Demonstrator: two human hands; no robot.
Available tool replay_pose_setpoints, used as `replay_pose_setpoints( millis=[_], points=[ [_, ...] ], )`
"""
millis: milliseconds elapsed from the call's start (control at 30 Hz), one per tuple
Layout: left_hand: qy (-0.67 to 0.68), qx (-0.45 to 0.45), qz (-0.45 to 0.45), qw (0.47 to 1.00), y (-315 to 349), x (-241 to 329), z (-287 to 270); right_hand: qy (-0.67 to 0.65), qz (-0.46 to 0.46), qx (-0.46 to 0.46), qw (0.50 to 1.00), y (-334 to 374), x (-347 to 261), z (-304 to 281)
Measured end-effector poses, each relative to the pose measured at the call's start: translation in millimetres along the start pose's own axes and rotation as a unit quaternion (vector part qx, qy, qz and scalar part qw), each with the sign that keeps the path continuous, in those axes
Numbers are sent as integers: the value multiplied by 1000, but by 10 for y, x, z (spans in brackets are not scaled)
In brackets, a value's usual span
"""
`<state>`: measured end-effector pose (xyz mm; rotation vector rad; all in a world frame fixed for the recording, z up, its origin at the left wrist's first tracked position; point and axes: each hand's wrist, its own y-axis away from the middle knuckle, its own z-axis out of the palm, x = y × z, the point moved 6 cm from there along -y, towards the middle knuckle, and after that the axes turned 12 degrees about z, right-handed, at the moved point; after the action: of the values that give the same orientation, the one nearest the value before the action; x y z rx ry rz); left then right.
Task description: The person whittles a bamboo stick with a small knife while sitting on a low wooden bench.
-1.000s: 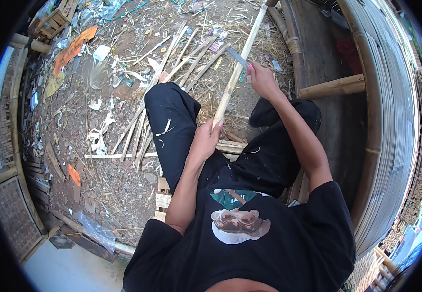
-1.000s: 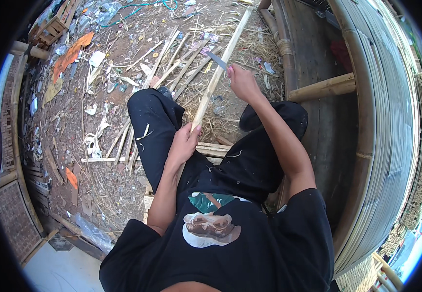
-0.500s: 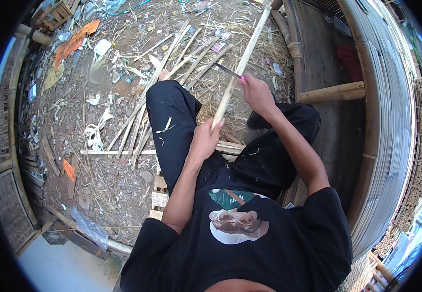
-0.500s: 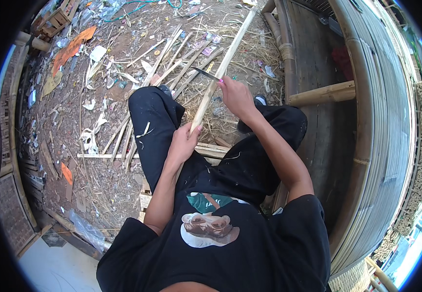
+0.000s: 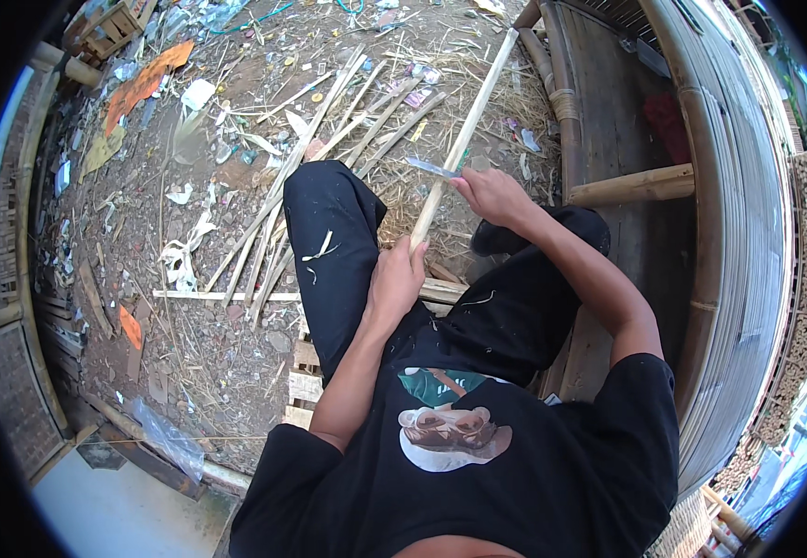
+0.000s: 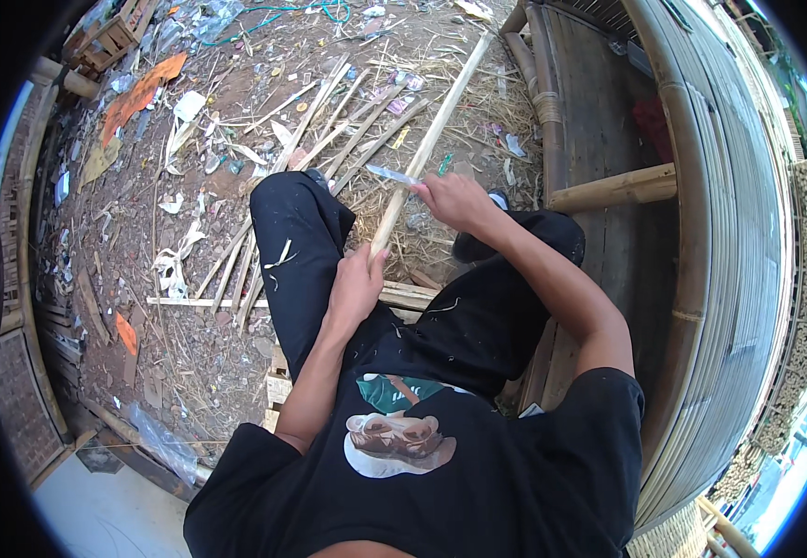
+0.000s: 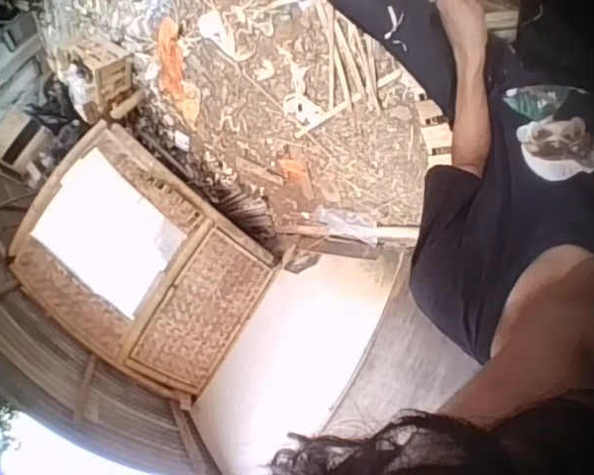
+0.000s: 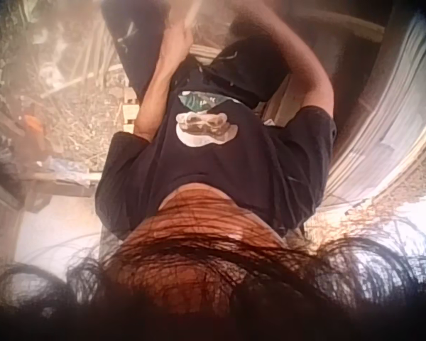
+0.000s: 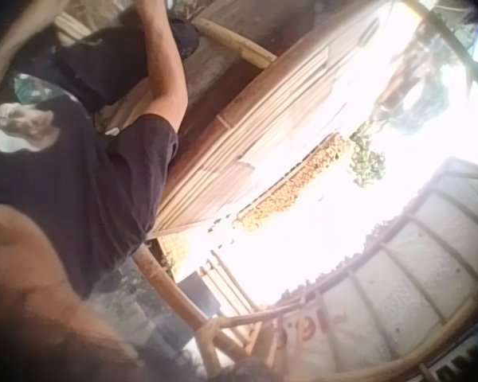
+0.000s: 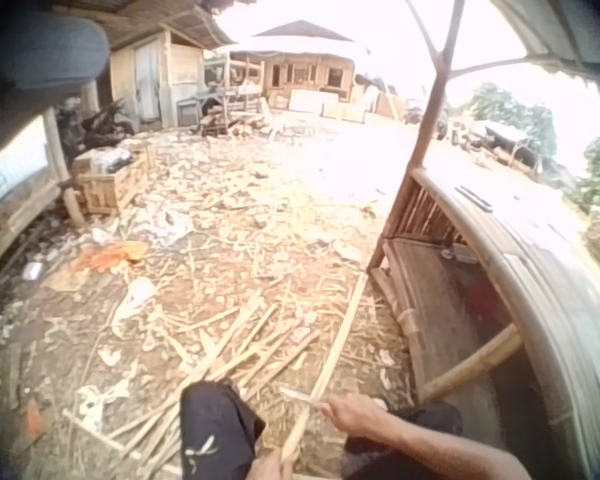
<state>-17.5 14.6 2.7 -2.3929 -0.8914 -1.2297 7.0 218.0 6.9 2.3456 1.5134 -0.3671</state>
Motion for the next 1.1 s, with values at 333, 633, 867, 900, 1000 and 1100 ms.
replay_pose_setpoints(
  millis=[333,633,867,900,1000,1100],
  points=[
    [-56,-26,-19,998,9,69,26,-53,-9,-40,998,-124,125,53],
    [-50,-17,-34,998,38,38,29,-126,1,-64,990,-3,96,186],
    [-55,-25,-36,997,25,34,34,-51,91,-21,994,-207,421,103],
    [-60,-24,-38,997,23,31,34,-88,33,-3,996,-145,284,35],
    [-64,-24,-36,997,7,35,46,-72,-10,-42,997,-47,299,191],
    [-66,-17,-20,997,26,52,44,-55,73,21,996,-326,664,18]
  ],
)
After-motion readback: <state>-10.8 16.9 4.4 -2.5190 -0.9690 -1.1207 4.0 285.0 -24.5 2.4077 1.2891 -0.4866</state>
